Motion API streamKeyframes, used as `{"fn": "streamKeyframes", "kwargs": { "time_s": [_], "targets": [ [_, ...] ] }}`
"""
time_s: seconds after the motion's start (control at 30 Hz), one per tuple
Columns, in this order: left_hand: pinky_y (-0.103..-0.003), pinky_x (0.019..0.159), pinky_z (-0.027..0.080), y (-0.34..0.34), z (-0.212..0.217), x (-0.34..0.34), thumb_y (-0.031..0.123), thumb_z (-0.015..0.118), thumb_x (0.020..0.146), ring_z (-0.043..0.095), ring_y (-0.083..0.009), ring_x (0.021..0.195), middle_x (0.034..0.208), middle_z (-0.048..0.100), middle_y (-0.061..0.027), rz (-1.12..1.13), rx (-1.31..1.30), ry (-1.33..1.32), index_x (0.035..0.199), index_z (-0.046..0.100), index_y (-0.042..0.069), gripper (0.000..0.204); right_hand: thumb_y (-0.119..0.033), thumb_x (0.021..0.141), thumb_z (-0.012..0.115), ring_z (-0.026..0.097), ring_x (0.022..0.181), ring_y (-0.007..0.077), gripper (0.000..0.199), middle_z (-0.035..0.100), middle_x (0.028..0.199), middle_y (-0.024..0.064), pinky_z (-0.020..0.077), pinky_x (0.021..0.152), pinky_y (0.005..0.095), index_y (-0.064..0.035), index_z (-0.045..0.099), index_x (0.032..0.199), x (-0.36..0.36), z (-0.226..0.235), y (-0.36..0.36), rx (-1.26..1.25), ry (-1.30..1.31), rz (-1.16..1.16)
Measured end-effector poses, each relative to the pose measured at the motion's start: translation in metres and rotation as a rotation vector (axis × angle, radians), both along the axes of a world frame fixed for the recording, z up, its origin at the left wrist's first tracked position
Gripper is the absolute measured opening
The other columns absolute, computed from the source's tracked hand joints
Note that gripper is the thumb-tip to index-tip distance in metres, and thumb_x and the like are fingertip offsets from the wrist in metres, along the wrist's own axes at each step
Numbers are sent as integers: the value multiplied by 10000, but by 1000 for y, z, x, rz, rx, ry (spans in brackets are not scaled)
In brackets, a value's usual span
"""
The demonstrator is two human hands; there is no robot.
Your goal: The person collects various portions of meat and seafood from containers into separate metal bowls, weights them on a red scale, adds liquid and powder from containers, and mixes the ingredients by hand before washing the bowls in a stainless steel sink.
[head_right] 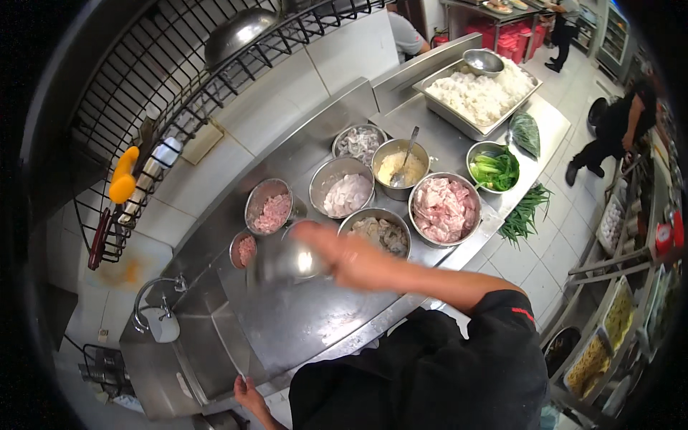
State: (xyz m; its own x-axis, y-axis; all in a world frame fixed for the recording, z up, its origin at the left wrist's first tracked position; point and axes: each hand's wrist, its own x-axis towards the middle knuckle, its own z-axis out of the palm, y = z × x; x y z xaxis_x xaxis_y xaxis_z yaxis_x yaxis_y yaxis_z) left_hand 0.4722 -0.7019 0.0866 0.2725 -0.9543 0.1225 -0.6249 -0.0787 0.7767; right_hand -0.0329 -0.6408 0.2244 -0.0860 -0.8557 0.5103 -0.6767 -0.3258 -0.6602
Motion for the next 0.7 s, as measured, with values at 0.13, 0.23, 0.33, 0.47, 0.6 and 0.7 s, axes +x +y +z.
{"fn": "streamKeyframes", "kwargs": {
  "time_s": [0.13,0.23,0.33,0.47,0.6,0.7],
  "targets": [
    [-306,799,441,57,-15,36,56,638,788,551,-200,914,1026,589,-132,170,53,-31,1128,553,-22,359,146,602,485,573,708,292,832,568,1015,181,482,614,357,-135,312,1366,-144,12,-10,-194,-30,-701],
    [-348,801,445,88,-8,25,61,665,757,565,-259,930,1043,604,-174,217,223,-348,1075,562,-68,358,87,635,514,588,828,391,828,496,1160,215,501,673,439,-155,266,1387,-276,-28,-7,-286,373,-1096],
    [-389,950,383,125,28,1,337,697,740,513,-387,1093,1106,570,-270,326,463,-232,1078,632,67,438,-26,723,529,597,799,375,706,476,1107,213,492,602,471,-208,298,1365,-345,-25,-7,50,329,-1376],
    [-438,802,443,153,15,4,334,681,747,575,-376,831,898,627,-250,124,102,-340,988,640,-32,440,-95,702,619,554,930,399,750,411,1188,213,489,658,456,-251,293,1360,-391,-43,-8,212,767,-1458],
    [-343,809,449,168,-75,98,67,670,741,581,-260,920,1019,617,-181,264,346,-192,1030,580,-88,341,-155,659,696,535,981,415,767,400,1226,259,475,742,489,-198,340,1337,-344,-58,-12,459,517,-1302],
    [-314,782,452,189,-125,122,124,665,722,600,-237,876,936,643,-179,176,353,-197,1018,597,-82,367,-129,693,659,563,930,391,487,529,1043,247,467,770,448,-79,525,1159,-315,-59,20,338,274,-1086]
  ]
}}
